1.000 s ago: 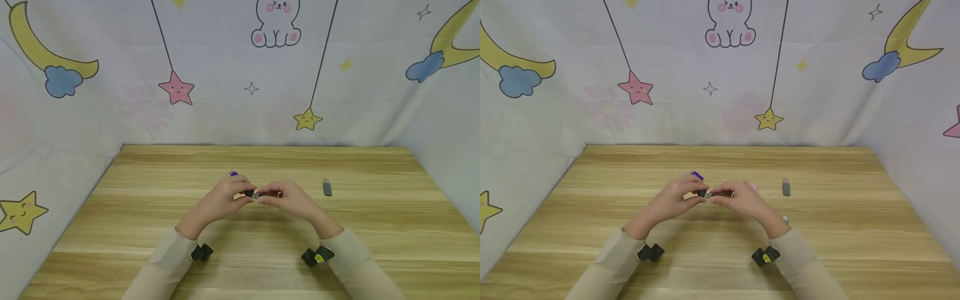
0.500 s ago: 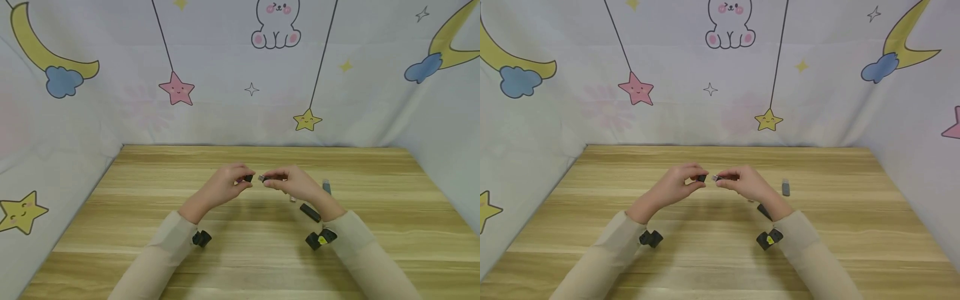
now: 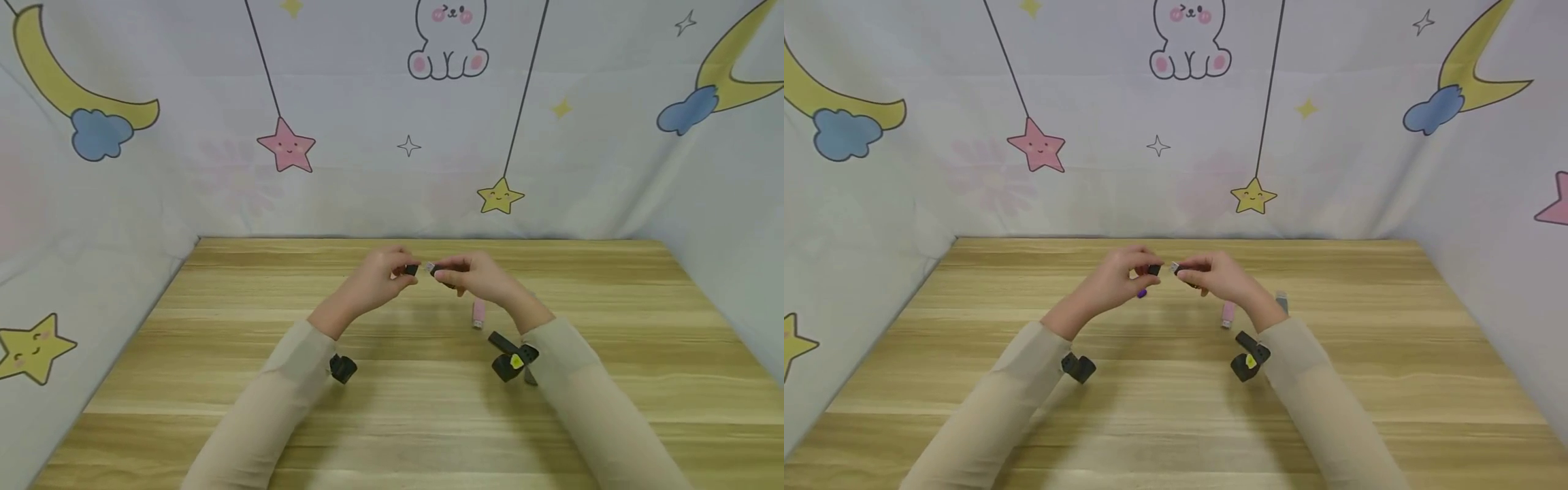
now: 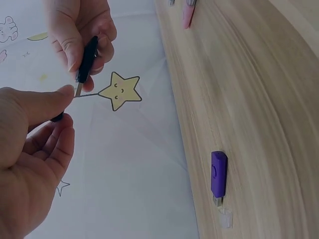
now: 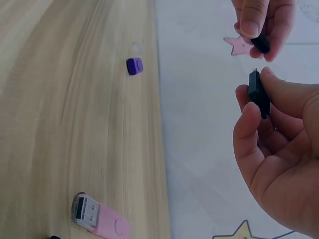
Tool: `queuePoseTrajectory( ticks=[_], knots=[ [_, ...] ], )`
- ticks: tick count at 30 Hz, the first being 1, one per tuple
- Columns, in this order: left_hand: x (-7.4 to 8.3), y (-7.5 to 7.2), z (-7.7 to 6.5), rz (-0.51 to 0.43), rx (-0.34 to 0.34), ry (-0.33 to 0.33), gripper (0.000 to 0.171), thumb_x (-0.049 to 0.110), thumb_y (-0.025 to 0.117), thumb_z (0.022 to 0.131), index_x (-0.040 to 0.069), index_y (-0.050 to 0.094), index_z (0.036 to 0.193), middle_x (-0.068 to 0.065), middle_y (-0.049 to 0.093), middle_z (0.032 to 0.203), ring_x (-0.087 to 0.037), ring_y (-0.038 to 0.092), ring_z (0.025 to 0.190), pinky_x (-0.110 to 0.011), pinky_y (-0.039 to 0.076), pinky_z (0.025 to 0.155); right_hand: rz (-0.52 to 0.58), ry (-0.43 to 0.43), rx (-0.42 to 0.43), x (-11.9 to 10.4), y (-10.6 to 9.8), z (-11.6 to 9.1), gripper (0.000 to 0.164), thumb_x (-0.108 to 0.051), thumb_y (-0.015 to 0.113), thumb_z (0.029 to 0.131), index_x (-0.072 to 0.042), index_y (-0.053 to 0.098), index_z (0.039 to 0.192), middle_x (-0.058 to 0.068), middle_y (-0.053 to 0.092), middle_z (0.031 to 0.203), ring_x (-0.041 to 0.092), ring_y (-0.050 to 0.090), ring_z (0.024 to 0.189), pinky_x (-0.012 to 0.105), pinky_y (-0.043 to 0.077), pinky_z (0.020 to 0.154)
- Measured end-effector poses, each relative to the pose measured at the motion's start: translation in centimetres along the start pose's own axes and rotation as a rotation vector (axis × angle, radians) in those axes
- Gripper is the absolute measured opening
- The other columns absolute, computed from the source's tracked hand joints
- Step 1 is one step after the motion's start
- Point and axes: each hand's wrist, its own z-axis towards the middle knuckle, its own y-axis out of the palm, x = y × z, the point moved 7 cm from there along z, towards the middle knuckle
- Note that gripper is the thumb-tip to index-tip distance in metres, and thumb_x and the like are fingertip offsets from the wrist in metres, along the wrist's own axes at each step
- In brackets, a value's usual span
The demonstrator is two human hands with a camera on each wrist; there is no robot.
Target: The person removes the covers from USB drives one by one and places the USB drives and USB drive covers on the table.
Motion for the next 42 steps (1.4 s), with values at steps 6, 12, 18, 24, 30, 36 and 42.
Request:
queuePoseTrajectory(
  ticks=[6,12,18,24,30,36,42],
  knots=[
    [-1.2,0.0,0.8,-0.025,0.021,-0.032,0.026,0.004,0.068,0.089,-0.005,0.067,0.114,-0.013,0.058,0.101,-0.017,0.054,0.077,-0.025,0.048,0.065,0.051,0.067,0.028,1.0,-1.0,1.8,0.04,-0.02,0.057,0.098,0.001,0.056,0.132,0.021,0.062,0.112,0.024,0.058,0.089,0.03,0.053,0.074],
    [-2.8,0.7,1.5,-0.026,0.026,-0.082,0.028,0.005,0.069,0.088,-0.004,0.068,0.114,-0.011,0.059,0.099,-0.018,0.055,0.078,-0.025,0.048,0.067,0.085,0.116,0.038,2.3,-1.0,3.4,0.04,-0.019,0.057,0.098,0.0,0.056,0.133,0.021,0.061,0.115,0.032,0.058,0.097,0.028,0.053,0.074],
    [-4.2,1.6,2.1,0.011,0.034,-0.104,0.025,0.005,0.07,0.087,-0.001,0.07,0.112,-0.01,0.062,0.098,-0.019,0.057,0.079,-0.027,0.049,0.068,0.122,0.161,0.043,3.4,-0.5,4.4,0.039,-0.015,0.056,0.099,0.001,0.054,0.134,0.02,0.06,0.119,0.036,0.057,0.103,0.031,0.054,0.079],
    [-5.5,2.8,2.6,-0.027,0.019,-0.18,0.025,0.004,0.07,0.087,-0.001,0.07,0.112,-0.011,0.065,0.1,-0.019,0.056,0.079,-0.027,0.048,0.067,0.131,0.212,0.036,4.4,0.2,5.1,0.038,-0.012,0.054,0.099,0.0,0.053,0.135,0.019,0.059,0.123,0.024,0.058,0.093,0.03,0.053,0.079],
    [-6.6,3.7,3.0,-0.033,0.015,-0.249,0.025,0.005,0.07,0.087,0.0,0.07,0.111,-0.011,0.067,0.102,-0.02,0.054,0.08,-0.028,0.045,0.068,0.136,0.228,0.048,5.0,0.6,5.6,0.036,-0.008,0.055,0.098,0.002,0.055,0.132,0.019,0.059,0.121,0.013,0.055,0.082,0.026,0.053,0.074],
    [-7.4,4.6,3.3,-0.01,-0.012,-0.287,0.023,0.003,0.069,0.087,-0.003,0.07,0.109,-0.014,0.067,0.101,-0.022,0.057,0.084,-0.031,0.048,0.073,0.147,0.263,0.067,5.7,0.7,5.8,0.036,-0.004,0.056,0.097,0.005,0.055,0.131,0.019,0.058,0.123,0.011,0.056,0.077,0.021,0.053,0.069],
    [-7.9,5.9,3.6,0.036,-0.079,-0.307,0.02,0.002,0.069,0.086,-0.004,0.071,0.106,-0.014,0.067,0.101,-0.023,0.058,0.089,-0.034,0.049,0.081,0.096,0.258,0.062,5.9,1.1,5.9,0.035,-0.005,0.055,0.097,0.005,0.056,0.13,0.02,0.06,0.119,0.014,0.058,0.076,0.021,0.052,0.067]
  ],
)
